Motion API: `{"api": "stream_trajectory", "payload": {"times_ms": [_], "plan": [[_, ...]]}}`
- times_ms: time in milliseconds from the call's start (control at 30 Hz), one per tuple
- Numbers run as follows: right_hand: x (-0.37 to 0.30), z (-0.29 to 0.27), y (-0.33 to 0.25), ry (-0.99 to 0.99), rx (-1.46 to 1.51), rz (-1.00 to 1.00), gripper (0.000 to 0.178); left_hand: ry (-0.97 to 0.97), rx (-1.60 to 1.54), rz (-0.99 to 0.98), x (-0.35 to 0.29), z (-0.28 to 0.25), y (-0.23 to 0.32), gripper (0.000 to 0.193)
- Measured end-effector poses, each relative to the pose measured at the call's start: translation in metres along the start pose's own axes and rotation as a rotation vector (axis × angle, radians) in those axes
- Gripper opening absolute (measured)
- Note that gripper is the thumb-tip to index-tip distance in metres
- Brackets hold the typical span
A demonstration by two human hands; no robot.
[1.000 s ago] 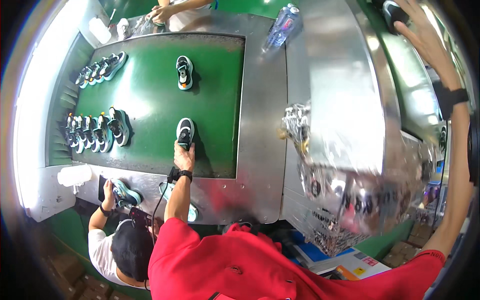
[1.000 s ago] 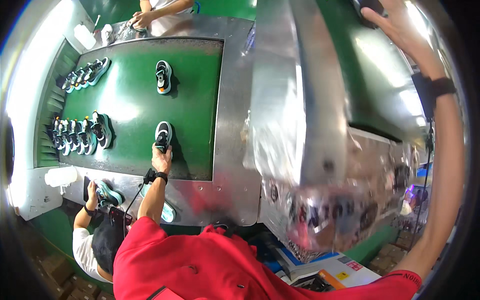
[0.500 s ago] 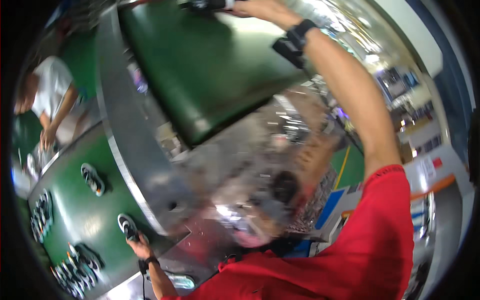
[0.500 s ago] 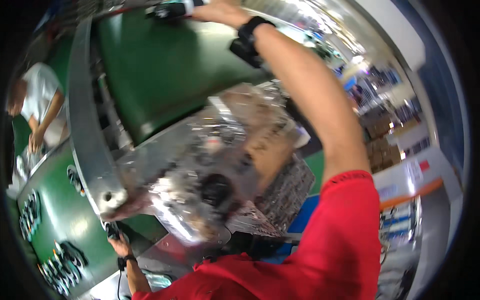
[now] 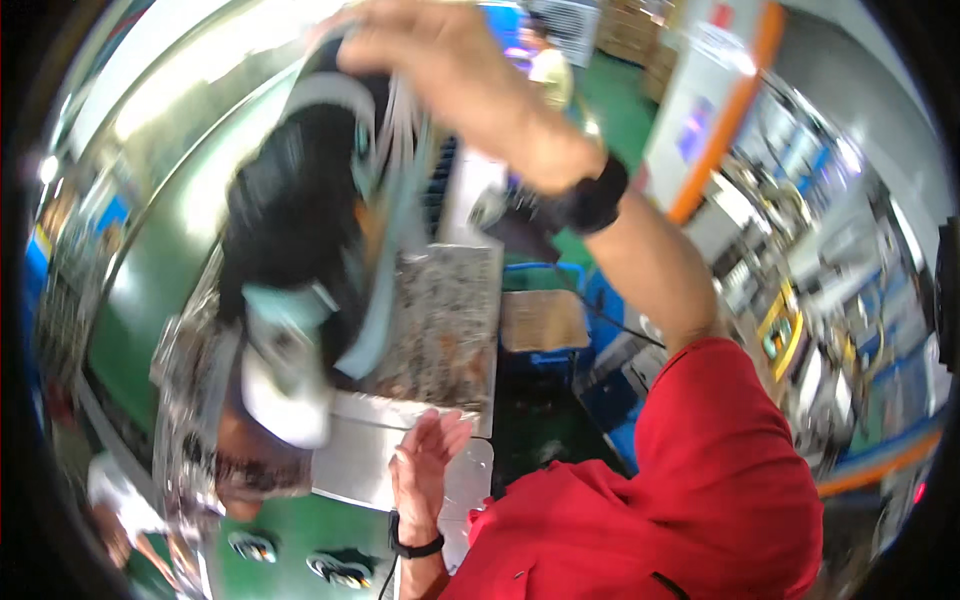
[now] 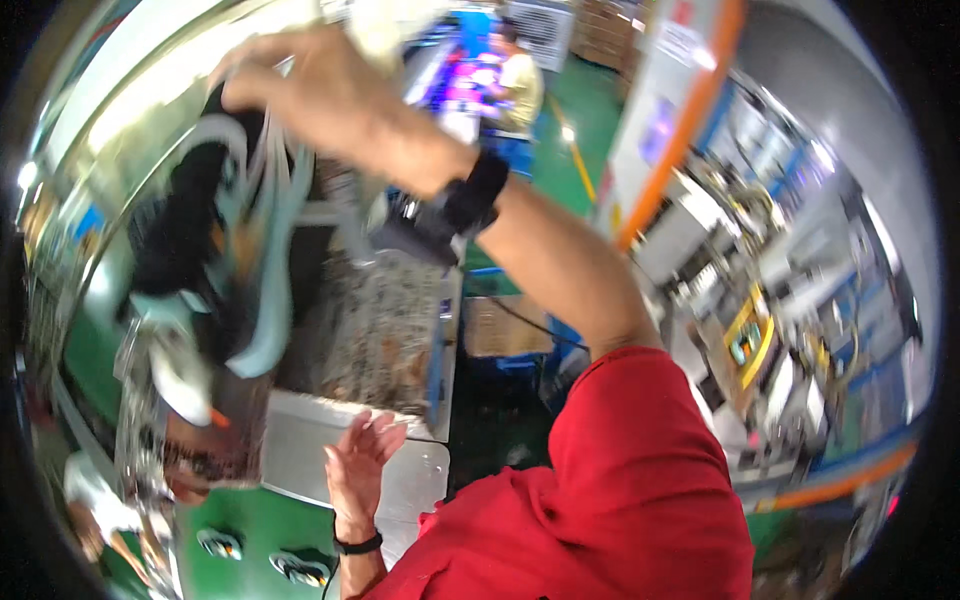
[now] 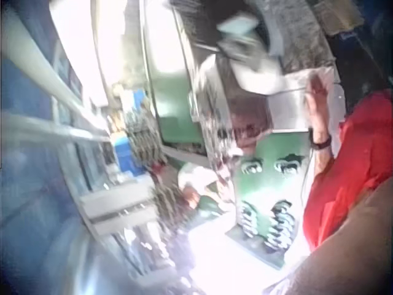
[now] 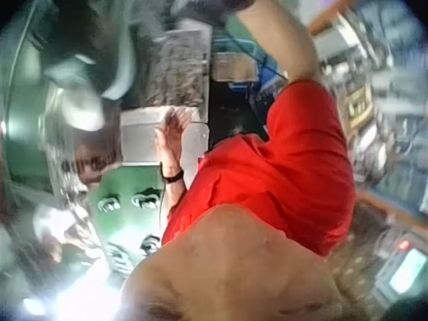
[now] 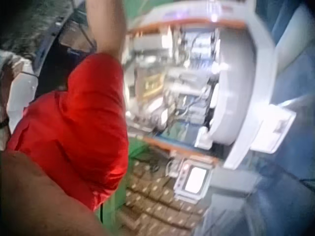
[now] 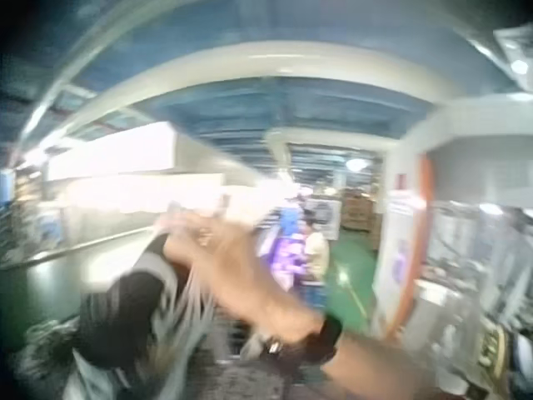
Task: Operating an industrial press machine to attach soles to sneakers and managing shoes on a conveyor.
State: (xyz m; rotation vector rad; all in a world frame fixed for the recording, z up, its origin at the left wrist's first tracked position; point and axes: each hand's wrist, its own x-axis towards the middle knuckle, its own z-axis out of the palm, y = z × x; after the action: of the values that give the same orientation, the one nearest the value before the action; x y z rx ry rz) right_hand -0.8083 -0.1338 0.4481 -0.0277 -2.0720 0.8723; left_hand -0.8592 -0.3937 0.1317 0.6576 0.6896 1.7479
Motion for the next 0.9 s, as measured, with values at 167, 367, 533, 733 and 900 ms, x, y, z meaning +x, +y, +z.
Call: {"api": "stream_trajectory", "payload": {"times_ms": [167, 367, 533, 733, 900], "plan": [[-0.177, -0.092, -0.011, 0.093, -0.113, 0.168, 0.027, -0.402, -0.661, -0.357, 0.078, 0.151, -0.026, 0.093], [-0.393, -0.187, -0.036, 0.674, -0.239, 0.528, 0.053, -0.361, -0.389, -0.529, 0.091, 0.274, -0.134, 0.058], [-0.529, -0.224, -0.104, 0.97, 0.093, 0.612, 0.074, -0.779, 1.019, 0.438, 0.101, 0.352, -0.253, 0.039], [-0.657, -0.276, -0.133, 1.698, -0.32, 0.839, 0.061, -0.904, 0.411, -0.504, 0.07, 0.463, -0.415, 0.055], [-0.734, -0.303, -0.181, 1.89, -0.524, 0.773, 0.059, -0.942, 0.69, -0.599, 0.123, 0.527, -0.574, 0.066]]}}
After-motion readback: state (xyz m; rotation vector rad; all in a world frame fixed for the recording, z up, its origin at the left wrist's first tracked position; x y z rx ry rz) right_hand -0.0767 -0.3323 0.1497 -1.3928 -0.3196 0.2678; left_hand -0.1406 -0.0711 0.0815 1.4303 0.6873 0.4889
